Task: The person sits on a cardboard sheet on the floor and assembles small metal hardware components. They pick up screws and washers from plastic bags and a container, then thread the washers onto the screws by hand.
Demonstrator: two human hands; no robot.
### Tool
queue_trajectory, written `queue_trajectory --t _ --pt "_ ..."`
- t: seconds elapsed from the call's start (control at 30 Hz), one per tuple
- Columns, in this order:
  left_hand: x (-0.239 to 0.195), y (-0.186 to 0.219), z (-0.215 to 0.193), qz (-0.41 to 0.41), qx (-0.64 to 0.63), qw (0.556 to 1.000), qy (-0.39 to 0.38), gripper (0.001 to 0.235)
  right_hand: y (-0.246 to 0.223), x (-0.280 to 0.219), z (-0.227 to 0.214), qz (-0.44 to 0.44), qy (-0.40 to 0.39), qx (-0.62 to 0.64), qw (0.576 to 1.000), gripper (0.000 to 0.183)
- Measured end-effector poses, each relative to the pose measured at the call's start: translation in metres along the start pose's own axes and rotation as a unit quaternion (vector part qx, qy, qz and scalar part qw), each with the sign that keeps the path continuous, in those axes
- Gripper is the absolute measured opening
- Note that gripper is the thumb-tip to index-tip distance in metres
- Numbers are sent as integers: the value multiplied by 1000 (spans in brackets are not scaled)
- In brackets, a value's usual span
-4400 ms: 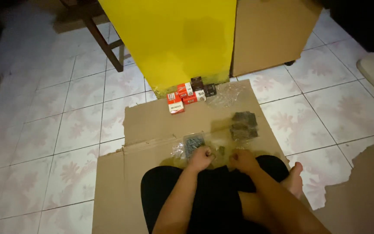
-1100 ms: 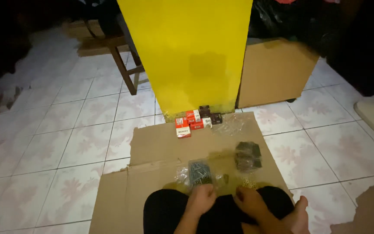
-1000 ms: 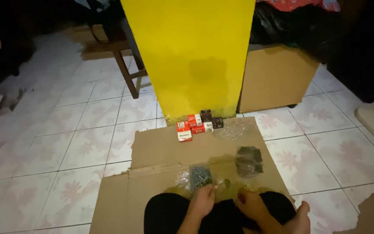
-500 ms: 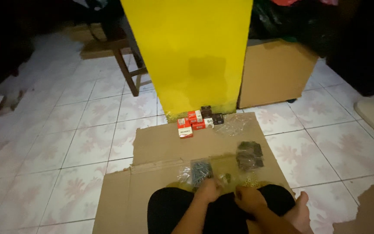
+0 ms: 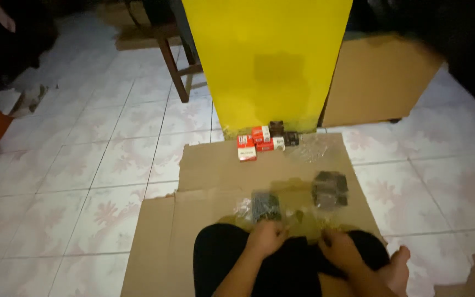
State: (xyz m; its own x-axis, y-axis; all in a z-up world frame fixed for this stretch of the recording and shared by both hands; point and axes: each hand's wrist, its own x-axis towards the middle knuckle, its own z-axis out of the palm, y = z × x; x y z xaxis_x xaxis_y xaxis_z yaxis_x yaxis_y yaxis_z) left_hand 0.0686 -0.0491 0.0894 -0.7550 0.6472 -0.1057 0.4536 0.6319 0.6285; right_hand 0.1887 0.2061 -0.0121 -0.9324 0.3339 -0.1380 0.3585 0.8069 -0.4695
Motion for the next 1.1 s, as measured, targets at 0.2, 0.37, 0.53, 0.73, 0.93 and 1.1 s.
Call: queue_trajectory --t 0.2,0.37,0.53,0.73,0.93,1.1 --pt "35 -18 34 61 2 997 51 29 -31 17 -7 -28 -14 15 999 24" --pt "62 -22 40 78 -93 992 36 22 -16 46 9 -89 43 42 994 29" --pt "116 -14 22 43 -101 994 -25 40 -36 89 -52 -100 -57 95 989 52" --pt "73 87 -63 67 -12 996 -66 55 -65 98 -83 -216 58 -78 971 74" --pt "-27 158 -150 -15 56 997 -44 110 -145 -12 -195 -33 -106 -19 994 120" --pt "-32 109 -134 70 -77 994 37 112 -73 -9 -160 -83 -21 -192 978 100"
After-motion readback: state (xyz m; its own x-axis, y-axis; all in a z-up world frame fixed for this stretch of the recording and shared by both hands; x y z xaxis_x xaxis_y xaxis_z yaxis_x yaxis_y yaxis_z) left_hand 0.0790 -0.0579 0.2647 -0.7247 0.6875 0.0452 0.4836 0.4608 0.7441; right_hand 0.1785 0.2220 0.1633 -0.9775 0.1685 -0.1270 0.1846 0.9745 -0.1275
